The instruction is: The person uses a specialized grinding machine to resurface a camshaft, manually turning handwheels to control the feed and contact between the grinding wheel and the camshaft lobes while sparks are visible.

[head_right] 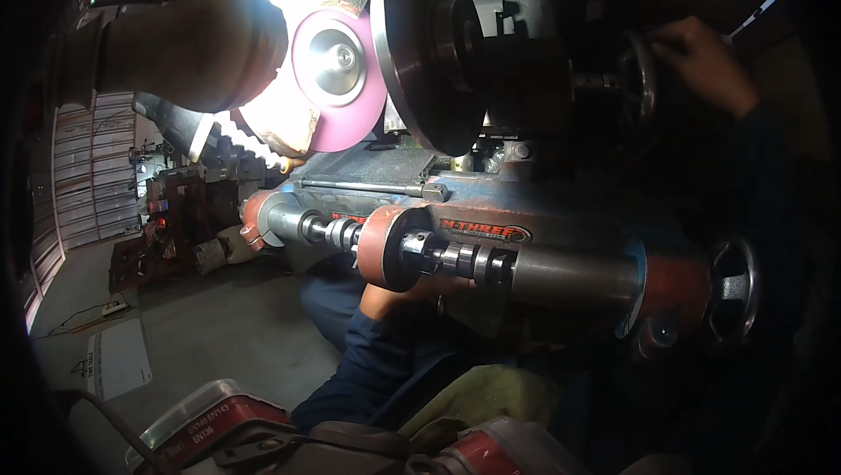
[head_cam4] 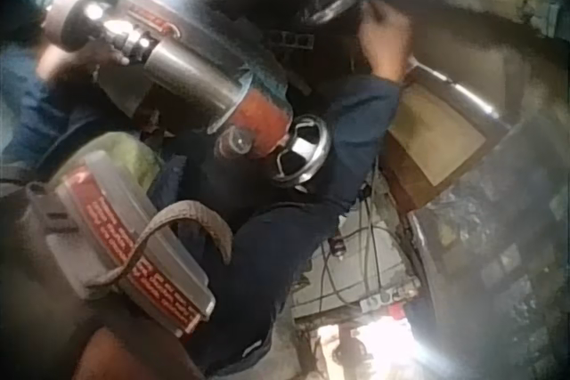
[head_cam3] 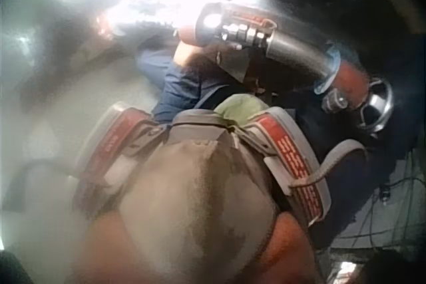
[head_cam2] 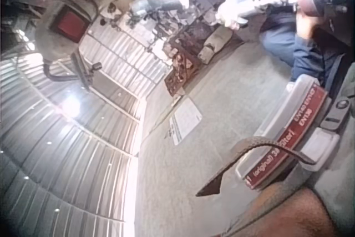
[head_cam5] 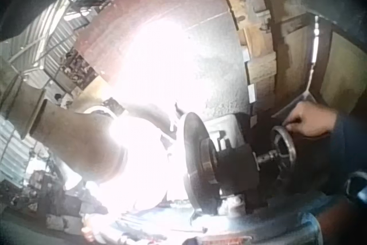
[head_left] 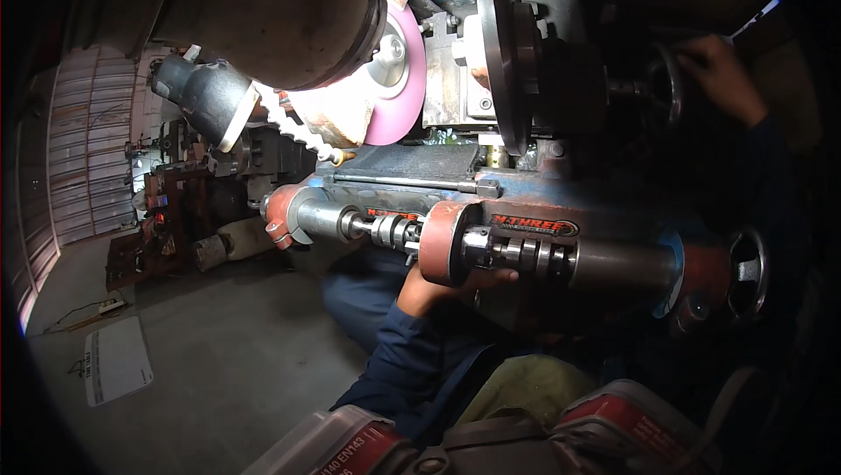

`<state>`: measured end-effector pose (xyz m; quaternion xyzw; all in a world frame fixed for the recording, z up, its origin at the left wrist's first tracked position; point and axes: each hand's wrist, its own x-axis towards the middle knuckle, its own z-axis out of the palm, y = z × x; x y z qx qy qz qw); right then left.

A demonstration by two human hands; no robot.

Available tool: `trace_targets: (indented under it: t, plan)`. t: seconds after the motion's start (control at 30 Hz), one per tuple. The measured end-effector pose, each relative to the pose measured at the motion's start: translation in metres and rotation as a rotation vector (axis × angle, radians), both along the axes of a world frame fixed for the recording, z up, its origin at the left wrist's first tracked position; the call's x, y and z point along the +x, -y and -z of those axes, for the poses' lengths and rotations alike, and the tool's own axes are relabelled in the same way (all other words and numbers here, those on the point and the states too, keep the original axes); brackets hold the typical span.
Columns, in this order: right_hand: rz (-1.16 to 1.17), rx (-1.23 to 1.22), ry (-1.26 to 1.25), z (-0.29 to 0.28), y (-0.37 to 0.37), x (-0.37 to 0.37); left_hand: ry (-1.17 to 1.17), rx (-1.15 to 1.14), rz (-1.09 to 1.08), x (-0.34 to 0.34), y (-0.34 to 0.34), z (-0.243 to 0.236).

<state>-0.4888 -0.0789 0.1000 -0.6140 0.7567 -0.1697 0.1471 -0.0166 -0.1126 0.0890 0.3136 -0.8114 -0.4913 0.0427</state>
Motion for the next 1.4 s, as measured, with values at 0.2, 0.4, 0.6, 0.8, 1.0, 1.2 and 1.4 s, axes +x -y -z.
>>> trace_targets:
  t: [0.2, 0.4, 0.6, 0.8, 1.0, 1.2, 1.4]
  plan:
    - [0.05, 0.105, 0.106, 0.048, 0.015, -0.008, 0.034, -0.097, -0.028, -0.011, -0.009, -0.014]
    - [-0.055, 0.191, 0.337, 0.071, 0.015, -0.002, 0.117, -0.043, -0.035, -0.003, -0.016, -0.006]
    - [-0.174, 0.509, 0.163, 0.039, 0.01, 0.018, -0.014, -0.186, 0.012, -0.015, -0.015, -0.021]
    - [-0.211, 0.636, 0.066, 0.056, 0.01, 0.005, 0.022, -0.011, -0.025, -0.026, -0.012, -0.038]
    - [0.072, 0.169, 0.37, 0.086, 0.013, -0.017, 0.062, -0.063, -0.029, -0.024, -0.016, -0.033]
    - [-0.012, 0.007, 0.047, -0.003, 0.0, -0.003, 0.082, 0.123, 0.005, -0.005, 0.006, -0.041]
    - [-0.217, 0.547, 0.2, -0.029, -0.01, 0.038, -0.01, -0.006, 0.034, 0.006, 0.019, -0.037]
